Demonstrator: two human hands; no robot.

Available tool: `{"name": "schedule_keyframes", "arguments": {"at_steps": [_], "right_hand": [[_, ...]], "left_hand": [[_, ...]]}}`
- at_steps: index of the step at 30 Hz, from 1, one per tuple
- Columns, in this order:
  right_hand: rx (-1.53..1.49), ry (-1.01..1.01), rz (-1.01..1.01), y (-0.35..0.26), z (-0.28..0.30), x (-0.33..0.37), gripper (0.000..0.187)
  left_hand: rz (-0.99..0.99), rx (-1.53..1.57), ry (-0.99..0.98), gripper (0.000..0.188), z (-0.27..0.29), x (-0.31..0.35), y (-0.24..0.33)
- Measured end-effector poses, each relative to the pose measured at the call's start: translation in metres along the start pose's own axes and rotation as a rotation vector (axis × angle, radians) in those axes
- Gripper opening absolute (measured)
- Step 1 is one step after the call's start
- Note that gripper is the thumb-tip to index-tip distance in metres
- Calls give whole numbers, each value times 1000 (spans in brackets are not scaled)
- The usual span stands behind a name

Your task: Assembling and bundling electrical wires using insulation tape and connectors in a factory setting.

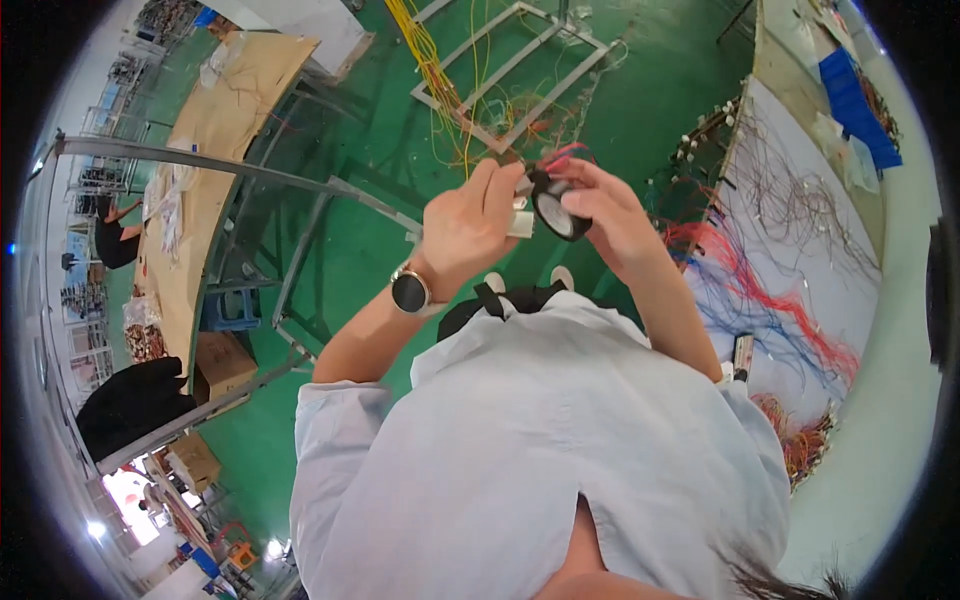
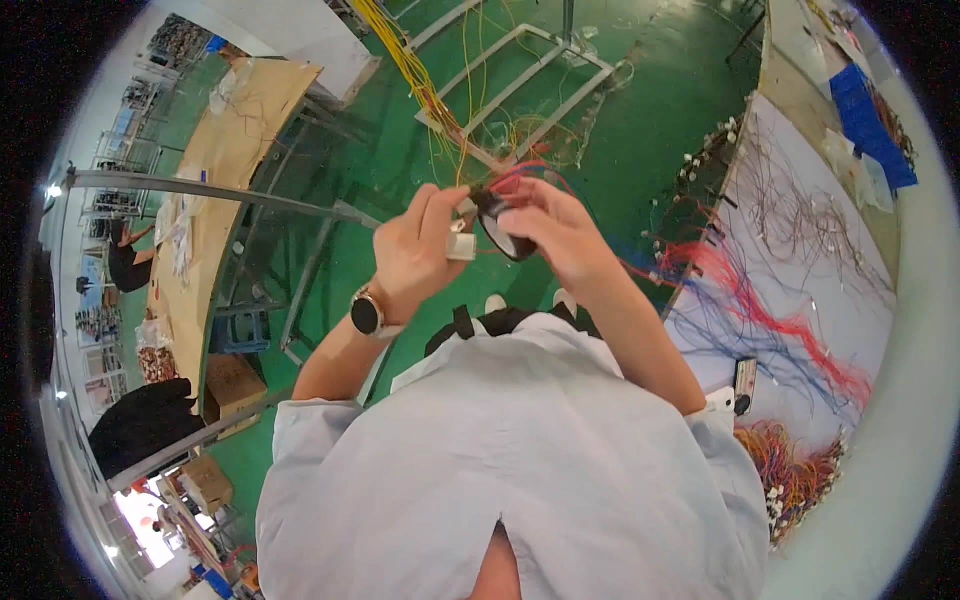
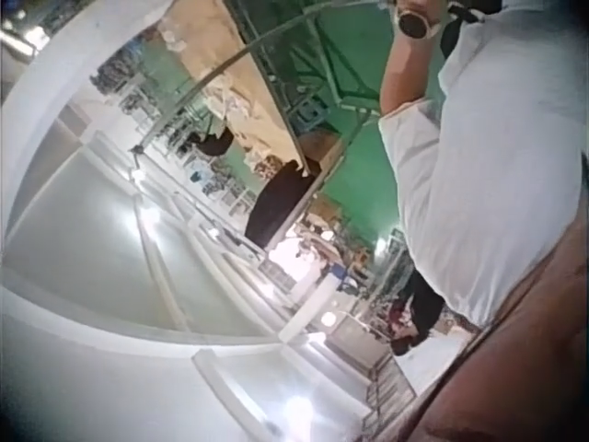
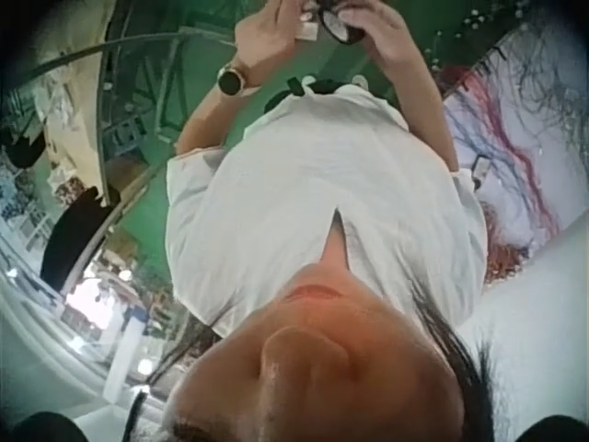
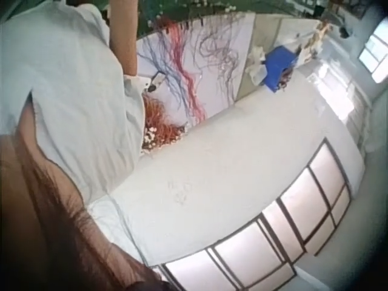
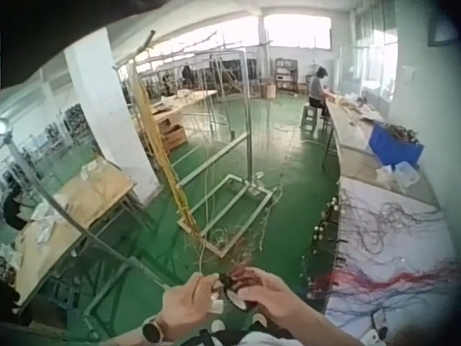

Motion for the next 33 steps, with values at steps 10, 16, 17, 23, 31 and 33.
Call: {"name": "schedule_keyframes", "arguments": {"at_steps": [10, 16, 17, 23, 31, 33], "right_hand": [[772, 181, 237, -22, -8, -13, 13], [466, 15, 85, -19, -7, -31, 15], [489, 24, 77, -21, -4, -31, 15], [93, -149, -80, -7, -11, -32, 12], [710, 166, 195, -21, -29, -25, 10], [774, 213, 255, -20, -32, -21, 10]], "left_hand": [[222, 392, 94, 29, -5, 2, -18], [432, 1125, 21, 12, -29, 12, -42], [380, 1151, 26, 14, -28, 13, -41], [418, 1500, -8, 13, -49, 28, -43], [489, 1665, 226, 15, -59, 32, -43], [501, 1664, 275, 15, -61, 31, -41]]}}
Point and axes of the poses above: each hand's wrist, its own x-axis away from the middle knuckle, its own z-axis out of the back of the hand, y = z × x, the point moved 7 cm from there along -x, towards the middle knuckle, and after that the axes turned 14 degrees about -y, right-handed, at the moved point
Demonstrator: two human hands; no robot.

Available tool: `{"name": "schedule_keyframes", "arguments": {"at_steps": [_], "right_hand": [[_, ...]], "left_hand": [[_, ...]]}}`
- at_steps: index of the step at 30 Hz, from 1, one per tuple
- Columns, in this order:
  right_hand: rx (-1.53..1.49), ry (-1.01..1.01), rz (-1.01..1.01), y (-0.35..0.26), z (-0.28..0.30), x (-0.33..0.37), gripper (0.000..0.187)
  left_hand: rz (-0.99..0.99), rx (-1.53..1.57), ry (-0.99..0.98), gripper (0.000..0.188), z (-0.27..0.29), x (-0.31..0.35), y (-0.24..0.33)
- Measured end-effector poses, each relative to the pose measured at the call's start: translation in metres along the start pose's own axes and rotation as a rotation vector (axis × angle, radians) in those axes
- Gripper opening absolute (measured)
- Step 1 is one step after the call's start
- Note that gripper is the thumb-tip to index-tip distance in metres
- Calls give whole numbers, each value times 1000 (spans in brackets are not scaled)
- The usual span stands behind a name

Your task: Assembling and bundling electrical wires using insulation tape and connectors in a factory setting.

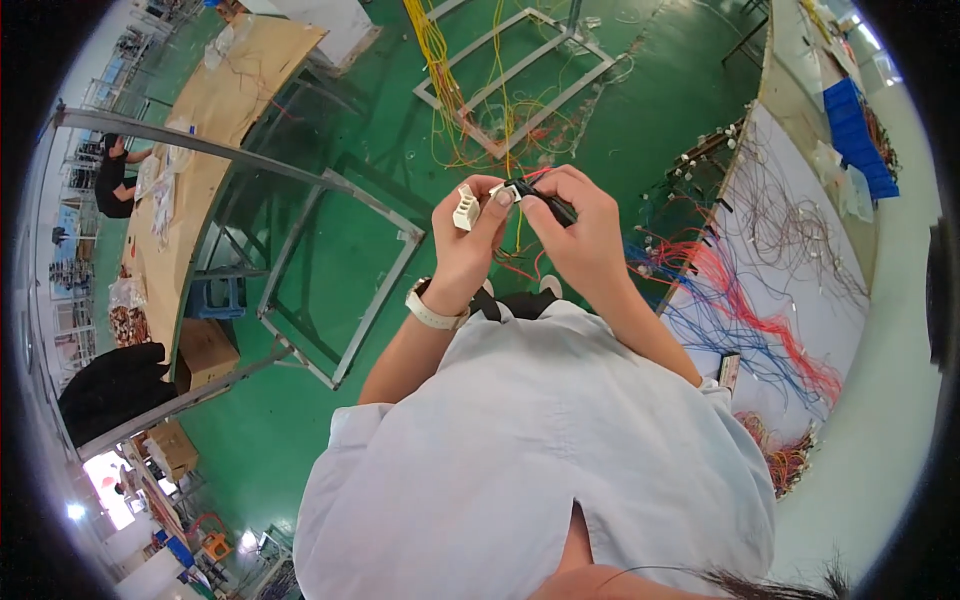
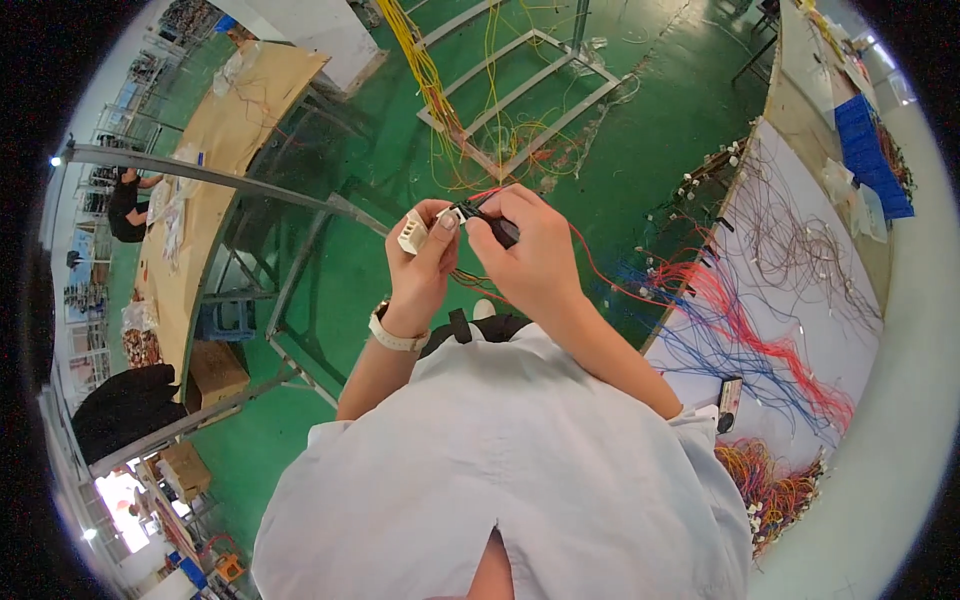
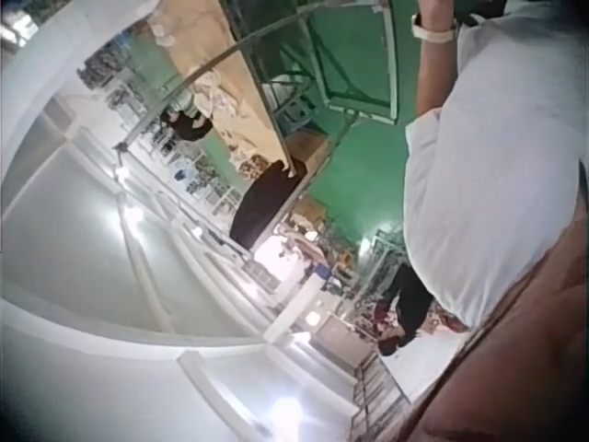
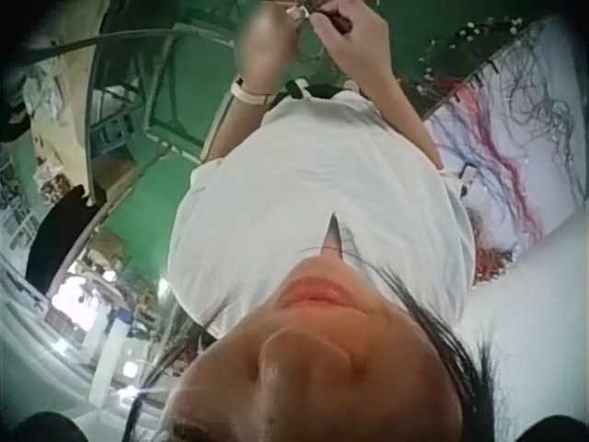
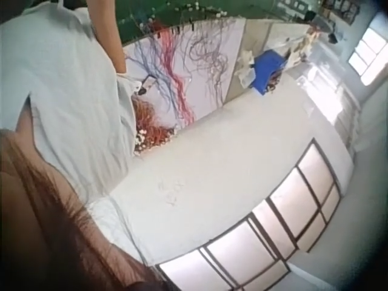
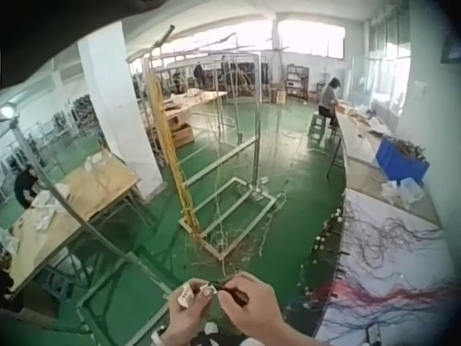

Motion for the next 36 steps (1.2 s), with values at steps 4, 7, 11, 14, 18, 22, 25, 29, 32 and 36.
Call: {"name": "schedule_keyframes", "arguments": {"at_steps": [4, 7, 11, 14, 18, 22, 25, 29, 32, 36], "right_hand": [[24, 49, 3, 5, -1, 11, 13], [-99, -1, -102, 19, -5, 19, 14], [-215, -75, -185, 36, -15, 23, 22], [-305, -128, -304, 55, -18, 20, 36], [-346, -105, -105, 51, 0, 15, 44], [-48, -191, 7, 35, 13, 23, 49], [28, -139, 131, 17, 16, 29, 47], [-460, -117, -76, 30, 15, 31, 43], [-803, -272, -178, 35, 9, 31, 50], [-931, -256, -267, 40, 12, 29, 56]], "left_hand": [[-68, -107, 60, 14, -6, 5, 0], [-80, -158, 74, 14, -11, 8, -2], [77, 80, 73, 13, -8, 3, -16], [233, 90, -9, 14, -5, -5, -22], [351, 123, -112, 16, -7, -9, -24], [384, 241, -201, 14, -19, -1, -20], [394, 262, -290, 11, -29, 2, -11], [377, -39, -420, 15, -34, -3, 4], [361, -330, -425, 17, -32, -5, 12], [307, -411, -478, 7, -39, -3, 15]]}}
Point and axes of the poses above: each hand's wrist, its own x-axis away from the middle knuckle, its own z-axis out of the back of the hand, y = z × x, the point moved 7 cm from there along -x, towards the middle knuckle, and after that the axes turned 14 degrees about -y, right-handed, at the moved point
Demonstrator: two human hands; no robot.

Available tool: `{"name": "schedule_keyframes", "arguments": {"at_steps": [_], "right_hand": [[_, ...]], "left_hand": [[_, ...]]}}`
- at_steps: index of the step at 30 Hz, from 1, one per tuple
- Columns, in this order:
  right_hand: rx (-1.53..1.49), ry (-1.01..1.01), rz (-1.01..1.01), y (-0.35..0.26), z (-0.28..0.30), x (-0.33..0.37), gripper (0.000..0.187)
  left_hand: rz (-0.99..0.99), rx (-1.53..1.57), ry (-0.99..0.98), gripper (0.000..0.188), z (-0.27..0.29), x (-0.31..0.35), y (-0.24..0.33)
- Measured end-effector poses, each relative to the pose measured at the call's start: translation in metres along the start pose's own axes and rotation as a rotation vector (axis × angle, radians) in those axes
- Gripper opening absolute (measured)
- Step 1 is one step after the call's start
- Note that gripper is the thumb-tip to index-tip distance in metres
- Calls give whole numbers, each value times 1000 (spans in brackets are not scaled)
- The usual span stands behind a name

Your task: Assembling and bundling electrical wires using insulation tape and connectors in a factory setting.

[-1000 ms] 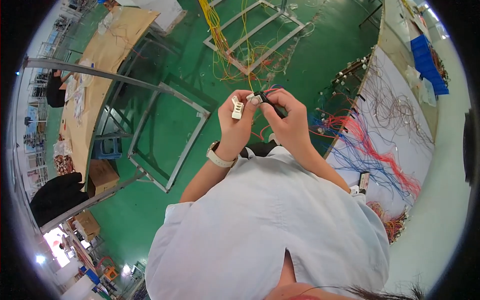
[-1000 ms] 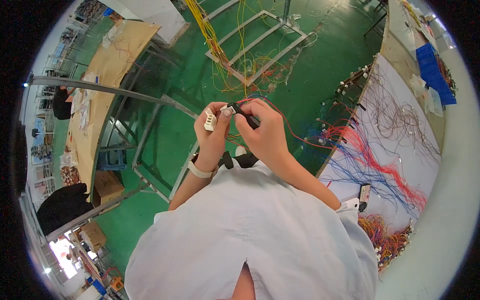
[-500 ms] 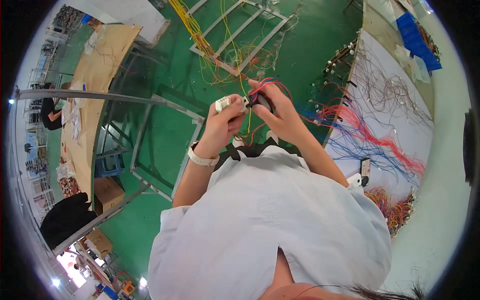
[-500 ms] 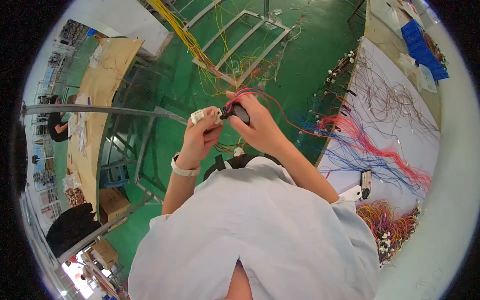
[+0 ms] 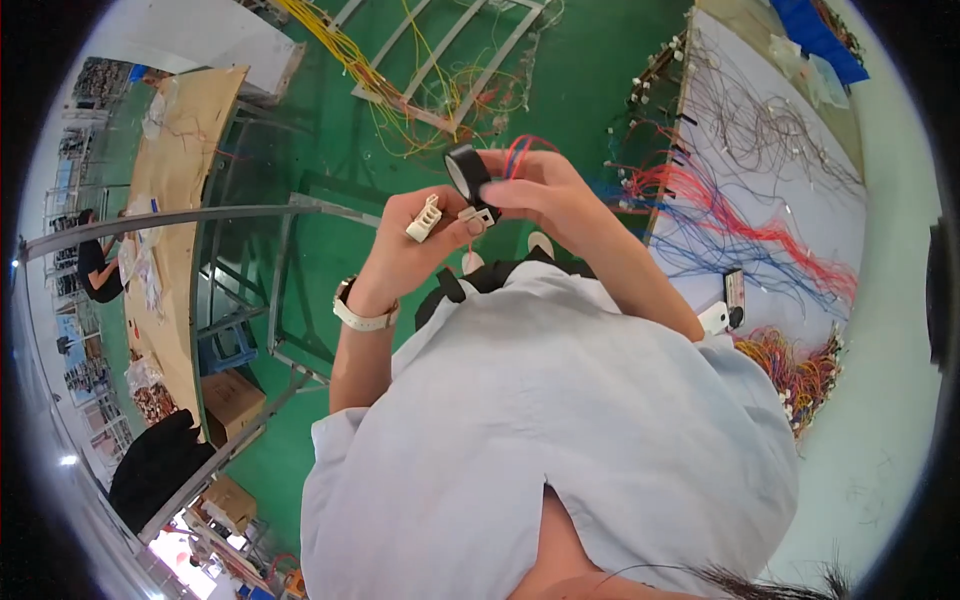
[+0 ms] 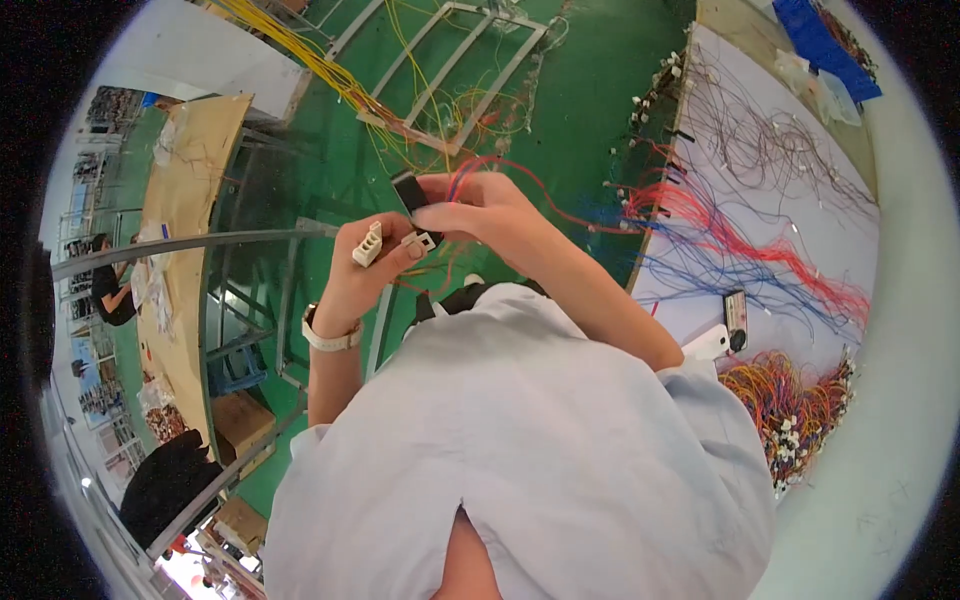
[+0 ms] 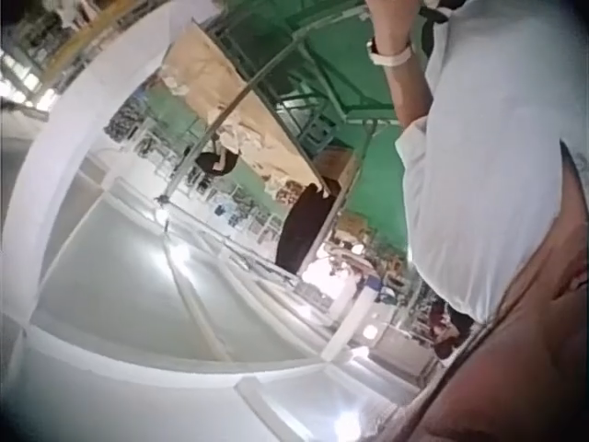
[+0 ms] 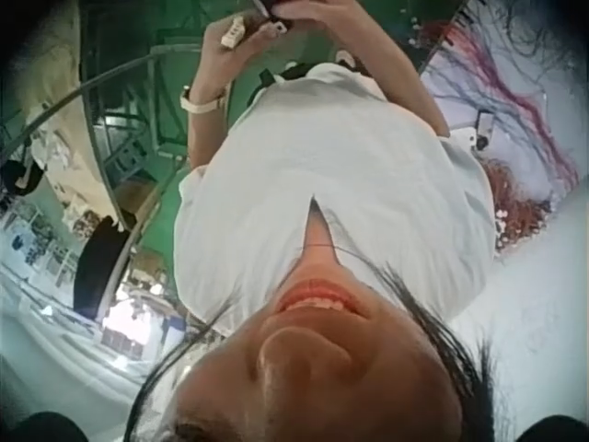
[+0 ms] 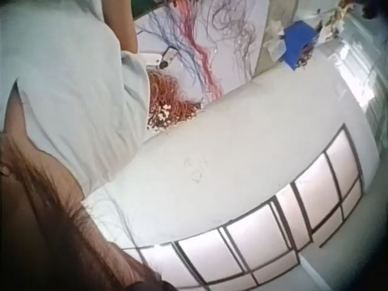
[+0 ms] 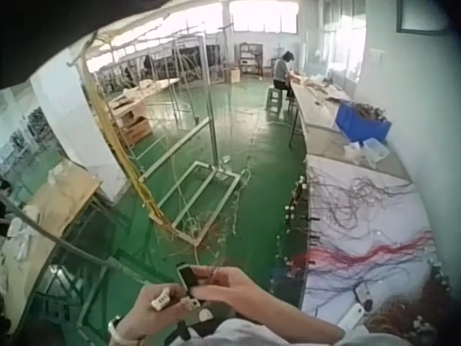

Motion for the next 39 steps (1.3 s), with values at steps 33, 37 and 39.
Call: {"name": "schedule_keyframes", "arguments": {"at_steps": [33, 37, 39], "right_hand": [[317, 111, 1, 21, -13, 13, 29], [345, 62, 20, 16, -19, 11, 26], [369, 47, -31, 19, -19, 9, 27]], "left_hand": [[-301, 264, 423, 13, 9, 19, -37], [-386, 270, 476, 14, 8, 15, -33], [-411, 229, 505, 14, 8, 15, -29]]}}
Point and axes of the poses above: each hand's wrist, its own x-axis away from the middle knuckle, its own z-axis out of the back of the hand, y = z × x, the point moved 7 cm from there along -x, towards the middle knuckle, and after that the axes turned 14 degrees about -y, right-handed, at the moved point
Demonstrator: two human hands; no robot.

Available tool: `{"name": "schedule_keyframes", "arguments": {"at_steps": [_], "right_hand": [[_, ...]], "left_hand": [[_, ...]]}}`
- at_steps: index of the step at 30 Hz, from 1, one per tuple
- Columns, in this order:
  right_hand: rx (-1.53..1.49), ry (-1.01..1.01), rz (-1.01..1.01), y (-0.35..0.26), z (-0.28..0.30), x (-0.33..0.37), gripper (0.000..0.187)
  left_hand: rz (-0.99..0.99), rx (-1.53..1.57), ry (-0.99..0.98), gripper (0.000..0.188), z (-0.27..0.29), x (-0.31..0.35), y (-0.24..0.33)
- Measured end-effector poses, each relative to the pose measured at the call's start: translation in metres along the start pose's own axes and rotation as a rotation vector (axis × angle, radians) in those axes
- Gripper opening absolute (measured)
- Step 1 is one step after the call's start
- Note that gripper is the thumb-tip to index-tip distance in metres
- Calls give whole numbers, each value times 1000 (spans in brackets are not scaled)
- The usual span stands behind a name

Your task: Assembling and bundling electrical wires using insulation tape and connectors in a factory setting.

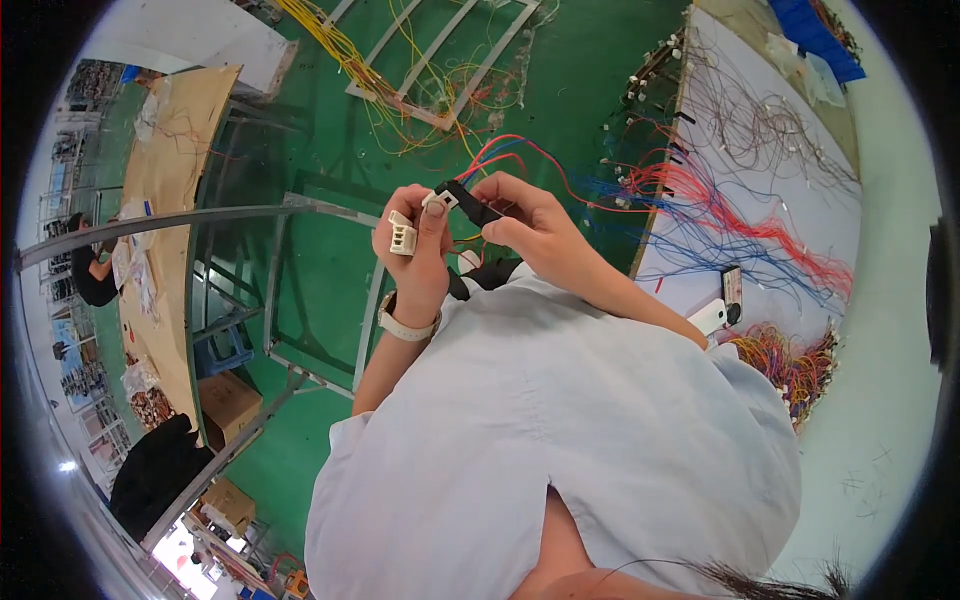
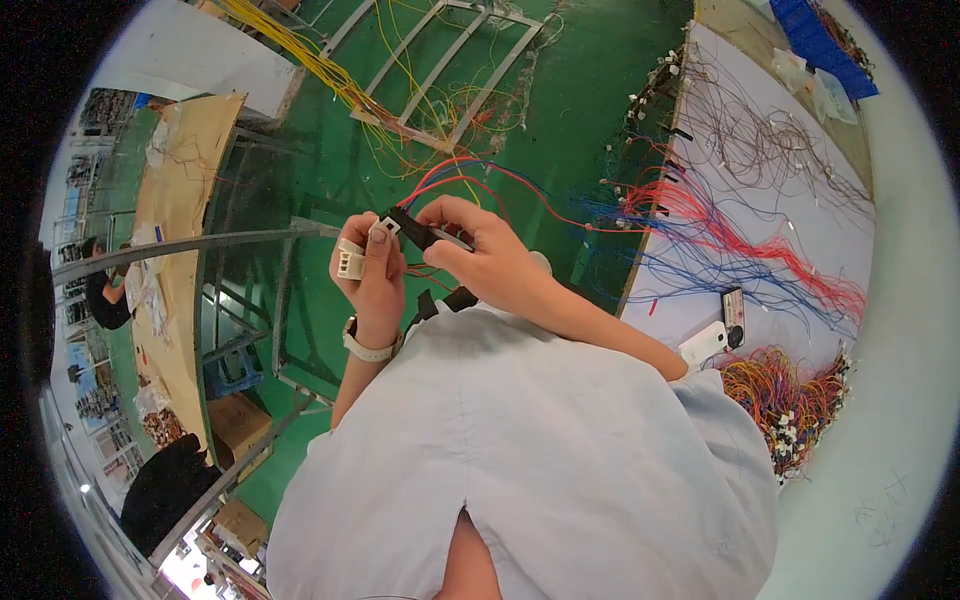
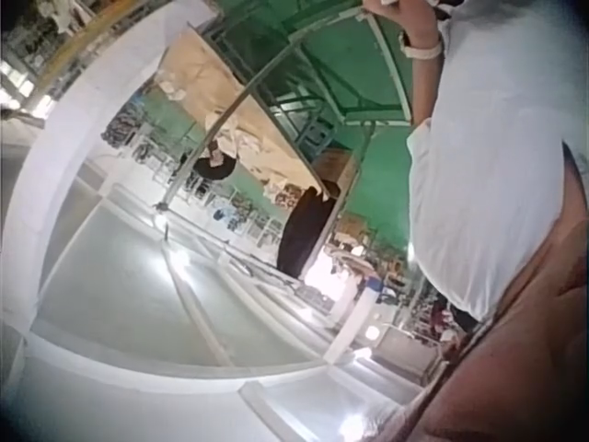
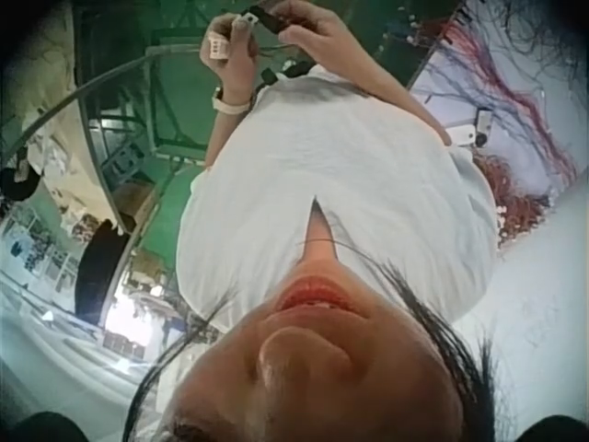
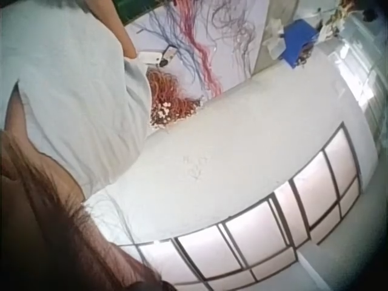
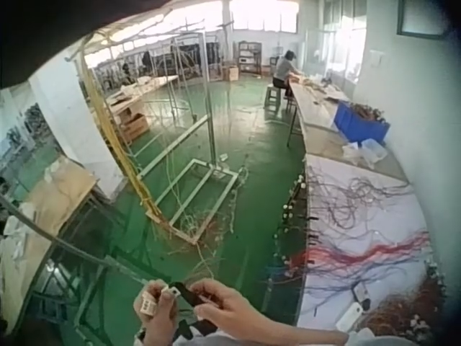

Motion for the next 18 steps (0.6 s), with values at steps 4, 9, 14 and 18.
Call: {"name": "schedule_keyframes", "arguments": {"at_steps": [4, 9, 14, 18], "right_hand": [[133, 147, 53, 3, 10, -4, 32], [665, 368, 323, -19, 21, -7, 45], [-183, -12, -21, 8, 28, -22, 44], [-642, -80, 32, 4, 32, -10, 40]], "left_hand": [[113, 171, -25, 14, -3, 2, -3], [222, 154, -216, 15, -11, 2, 4], [366, -99, -355, 15, -6, -3, 7], [301, -411, -473, 13, -12, -6, 11]]}}
Point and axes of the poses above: each hand's wrist, its own x-axis away from the middle knuckle, its own z-axis out of the back of the hand, y = z × x, the point moved 7 cm from there along -x, towards the middle knuckle, and after that the axes turned 14 degrees about -y, right-handed, at the moved point
